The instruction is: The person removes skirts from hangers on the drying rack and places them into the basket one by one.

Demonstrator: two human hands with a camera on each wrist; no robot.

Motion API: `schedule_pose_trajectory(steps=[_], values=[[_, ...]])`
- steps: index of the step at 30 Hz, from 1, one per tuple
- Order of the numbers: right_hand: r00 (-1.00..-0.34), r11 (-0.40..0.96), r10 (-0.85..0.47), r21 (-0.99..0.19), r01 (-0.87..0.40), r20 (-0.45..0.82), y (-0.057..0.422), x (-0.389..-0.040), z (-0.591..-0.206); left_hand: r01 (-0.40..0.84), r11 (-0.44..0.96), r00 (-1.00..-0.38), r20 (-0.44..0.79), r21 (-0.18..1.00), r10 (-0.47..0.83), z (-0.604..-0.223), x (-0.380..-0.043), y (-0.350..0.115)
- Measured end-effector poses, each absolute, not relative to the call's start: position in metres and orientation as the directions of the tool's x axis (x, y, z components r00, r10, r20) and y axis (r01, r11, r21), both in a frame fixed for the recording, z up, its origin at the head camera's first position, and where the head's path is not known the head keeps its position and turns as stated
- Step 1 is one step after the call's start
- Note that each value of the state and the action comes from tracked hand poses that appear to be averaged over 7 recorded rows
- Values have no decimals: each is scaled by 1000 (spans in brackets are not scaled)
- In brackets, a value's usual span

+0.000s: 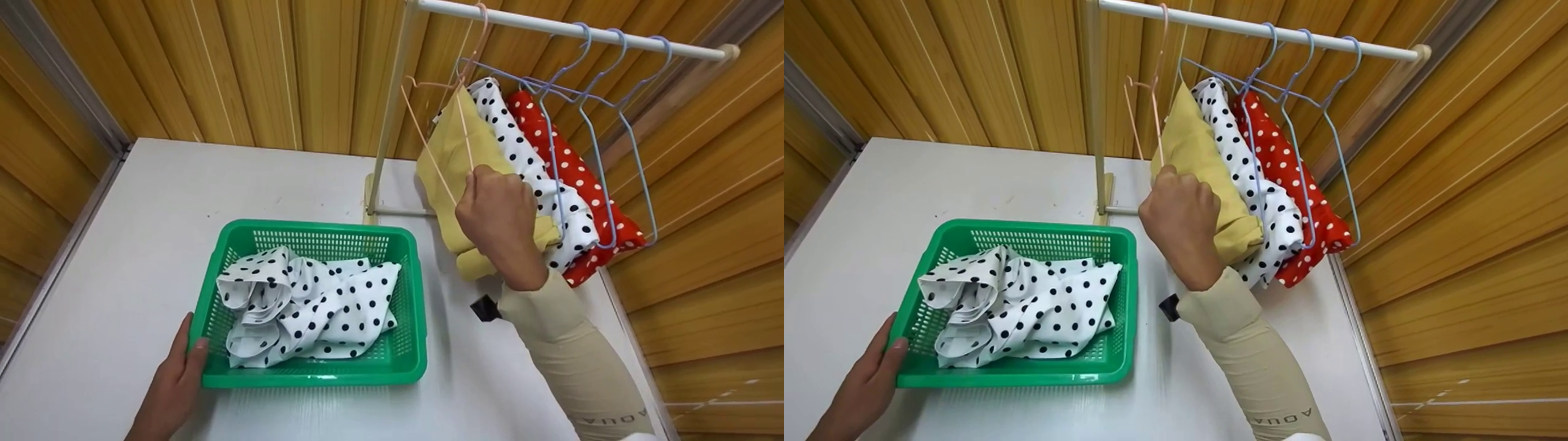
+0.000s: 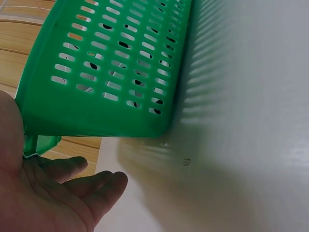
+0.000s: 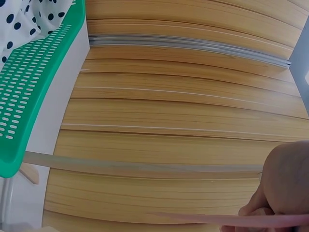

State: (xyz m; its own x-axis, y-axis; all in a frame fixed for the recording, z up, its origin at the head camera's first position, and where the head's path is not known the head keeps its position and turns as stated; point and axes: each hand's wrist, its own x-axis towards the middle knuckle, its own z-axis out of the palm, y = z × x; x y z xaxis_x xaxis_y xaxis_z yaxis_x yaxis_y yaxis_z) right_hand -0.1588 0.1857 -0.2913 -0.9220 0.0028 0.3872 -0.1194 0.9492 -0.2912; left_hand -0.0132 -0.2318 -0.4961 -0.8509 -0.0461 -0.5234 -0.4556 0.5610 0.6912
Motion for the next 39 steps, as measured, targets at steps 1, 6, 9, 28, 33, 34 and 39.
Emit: schedule_pose_trajectory(steps=[1, 6, 9, 28, 33, 34, 39], values=[[-920, 949, 5, -291, -119, 392, 185, -159, -292, -452, 562, -853, -519, 693, -45, -496, -13, -232], [-915, 949, 18, -295, -112, 404, 183, -161, -296, -439, 564, -861, -508, 699, -40, -496, -13, -232], [-915, 948, 23, -299, -108, 403, 181, -164, -298, -440, 563, -860, -510, 700, -38, -497, -13, -232], [-923, 948, -1, -294, -124, 385, 169, -174, -300, -453, 550, -852, -522, 702, -36, -499, -13, -233], [-922, 946, -14, -293, -137, 387, 168, -172, -299, -439, 548, -862, -505, 712, -35, -498, -11, -233], [-921, 946, -14, -294, -138, 388, 168, -172, -298, -435, 547, -865, -500, 715, -34, -498, -11, -233], [-926, 941, -4, -312, -131, 378, 170, -171, -298, -434, 541, -867, -497, 721, -33, -498, -11, -233]])
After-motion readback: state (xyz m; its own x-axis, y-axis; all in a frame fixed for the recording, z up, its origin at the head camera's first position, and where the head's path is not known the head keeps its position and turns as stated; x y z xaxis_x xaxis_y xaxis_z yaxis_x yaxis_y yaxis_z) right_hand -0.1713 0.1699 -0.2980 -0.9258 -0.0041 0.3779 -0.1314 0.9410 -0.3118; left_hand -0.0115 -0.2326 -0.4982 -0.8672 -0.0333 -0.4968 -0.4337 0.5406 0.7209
